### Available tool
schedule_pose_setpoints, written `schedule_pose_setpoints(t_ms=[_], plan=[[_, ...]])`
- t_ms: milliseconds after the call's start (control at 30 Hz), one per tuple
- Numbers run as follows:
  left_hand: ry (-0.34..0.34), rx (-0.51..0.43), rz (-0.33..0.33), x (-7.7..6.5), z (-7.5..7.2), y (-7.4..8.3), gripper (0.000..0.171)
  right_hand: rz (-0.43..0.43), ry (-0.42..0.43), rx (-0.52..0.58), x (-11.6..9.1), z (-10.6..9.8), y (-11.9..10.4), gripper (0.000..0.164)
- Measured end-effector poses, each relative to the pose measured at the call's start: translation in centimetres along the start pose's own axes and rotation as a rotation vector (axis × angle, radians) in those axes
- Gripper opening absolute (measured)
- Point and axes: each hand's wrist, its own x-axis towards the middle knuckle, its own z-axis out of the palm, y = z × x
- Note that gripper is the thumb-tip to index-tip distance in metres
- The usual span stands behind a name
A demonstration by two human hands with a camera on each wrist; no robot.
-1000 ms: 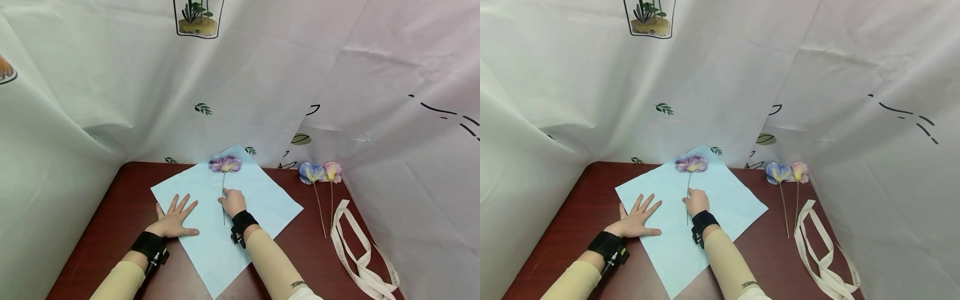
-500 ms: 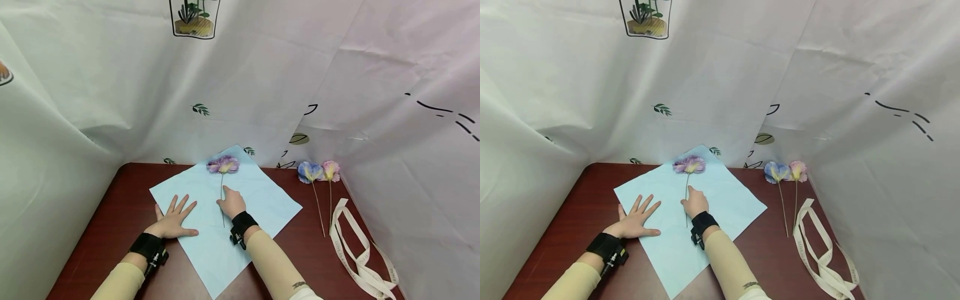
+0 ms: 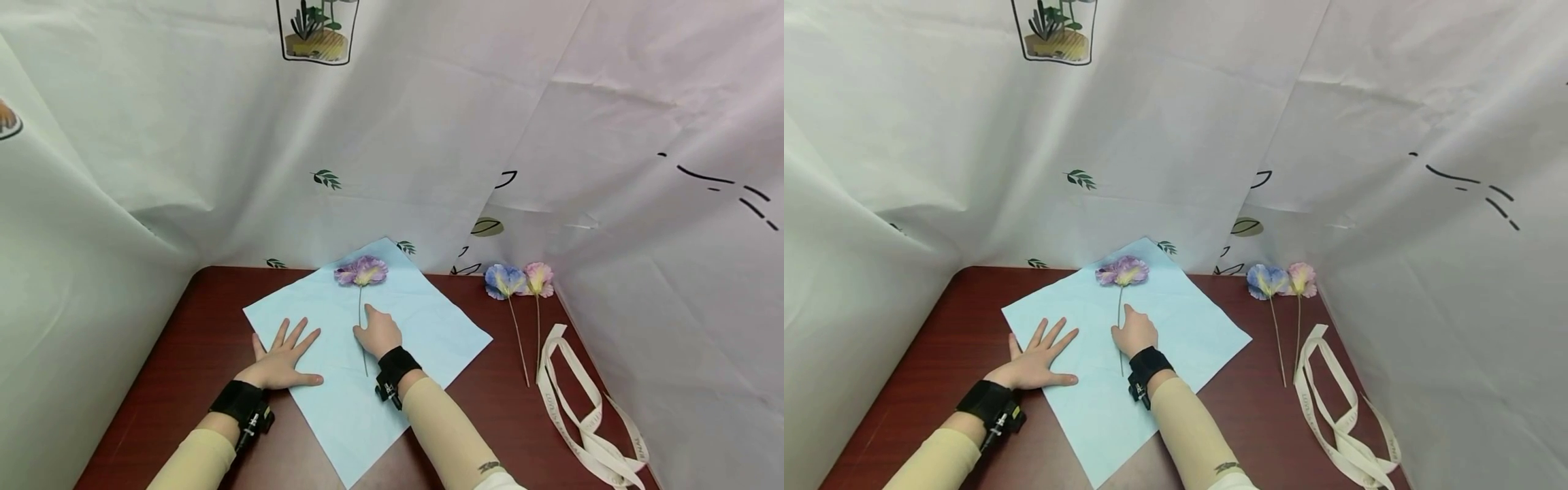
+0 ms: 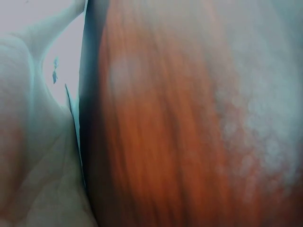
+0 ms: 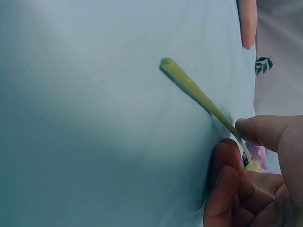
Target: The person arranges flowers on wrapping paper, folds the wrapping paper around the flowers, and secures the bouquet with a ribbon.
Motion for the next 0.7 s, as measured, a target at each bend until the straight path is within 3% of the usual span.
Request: schedule_pose_setpoints(t_ms=[200, 400, 500, 700], plan=[[-0.002, -0.027, 0.013, -0.5, -1.2, 1.1, 0.109, 0.005, -0.001, 0.038, -0.3, -0.2, -0.1, 0.062], [0.005, -0.023, 0.022, -0.5, -0.8, 0.7, 0.107, -0.014, -0.018, 0.084, 0.0, 0.1, 0.2, 0.061], [0.008, -0.015, 0.018, -0.4, -0.5, 0.4, 0.108, -0.006, -0.023, 0.162, 0.3, 0.3, 0.1, 0.061], [0.03, -0.034, 0.038, -0.4, -0.6, 0.5, 0.106, 0.02, 0.024, 0.265, 0.5, 0.8, -0.2, 0.065]])
